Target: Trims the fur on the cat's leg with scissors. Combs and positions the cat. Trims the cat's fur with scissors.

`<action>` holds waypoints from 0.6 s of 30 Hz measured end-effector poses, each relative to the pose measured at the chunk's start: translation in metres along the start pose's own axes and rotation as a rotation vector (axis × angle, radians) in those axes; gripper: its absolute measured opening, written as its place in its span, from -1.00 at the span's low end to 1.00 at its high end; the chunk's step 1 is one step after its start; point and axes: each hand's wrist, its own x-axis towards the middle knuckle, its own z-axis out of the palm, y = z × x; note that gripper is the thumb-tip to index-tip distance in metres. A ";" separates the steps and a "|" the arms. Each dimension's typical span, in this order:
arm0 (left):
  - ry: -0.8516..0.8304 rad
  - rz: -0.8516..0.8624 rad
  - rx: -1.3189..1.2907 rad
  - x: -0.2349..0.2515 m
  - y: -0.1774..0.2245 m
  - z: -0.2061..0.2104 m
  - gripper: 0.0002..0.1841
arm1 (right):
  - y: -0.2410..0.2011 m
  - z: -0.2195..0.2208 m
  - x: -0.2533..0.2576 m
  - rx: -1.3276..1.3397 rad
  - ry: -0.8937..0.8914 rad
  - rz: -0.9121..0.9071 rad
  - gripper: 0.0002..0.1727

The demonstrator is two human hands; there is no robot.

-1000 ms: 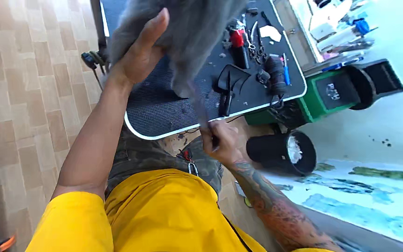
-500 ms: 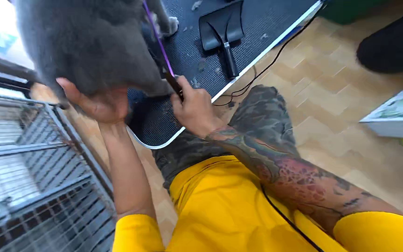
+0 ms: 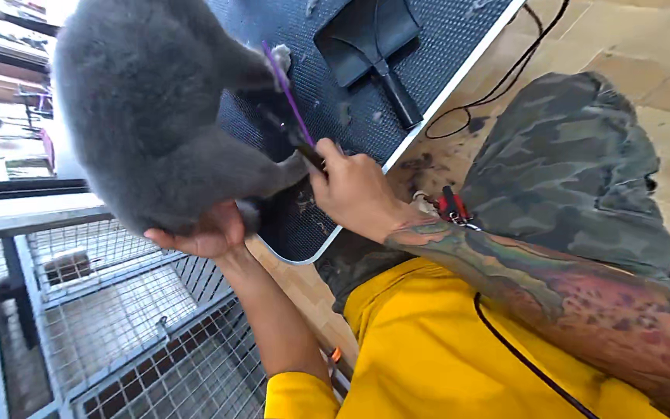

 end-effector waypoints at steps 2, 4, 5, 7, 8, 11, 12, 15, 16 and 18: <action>0.046 0.077 0.065 0.004 0.000 0.006 -0.18 | 0.004 -0.017 0.012 0.007 -0.069 0.098 -0.73; 0.058 0.102 0.085 0.010 0.003 0.012 -0.21 | 0.008 -0.028 0.023 -0.033 -0.140 0.150 -0.70; 0.058 0.093 0.077 0.012 0.006 0.015 -0.23 | 0.010 -0.034 0.028 -0.061 -0.182 0.164 -0.69; 0.041 0.071 0.074 0.019 0.013 0.015 -0.25 | 0.010 -0.044 0.037 -0.134 -0.287 0.179 -0.66; 0.029 0.063 0.082 0.021 0.017 0.012 -0.24 | 0.011 -0.049 0.040 -0.167 -0.337 0.181 -0.64; 0.025 0.046 0.076 0.025 0.029 0.002 -0.22 | 0.012 -0.060 0.048 -0.255 -0.455 0.153 -0.60; 0.030 0.029 0.063 0.026 0.033 -0.002 -0.21 | 0.013 -0.064 0.049 -0.267 -0.477 0.140 -0.61; 0.042 -0.015 0.056 0.025 0.040 -0.021 -0.16 | 0.016 -0.077 0.054 -0.209 -0.491 0.097 -0.69; 0.050 -0.018 0.062 0.024 0.040 -0.023 -0.15 | 0.017 -0.082 0.056 -0.174 -0.494 0.085 -0.72; 0.076 -0.036 0.056 0.020 0.036 -0.021 -0.12 | 0.020 -0.091 0.058 -0.070 -0.460 0.040 -0.79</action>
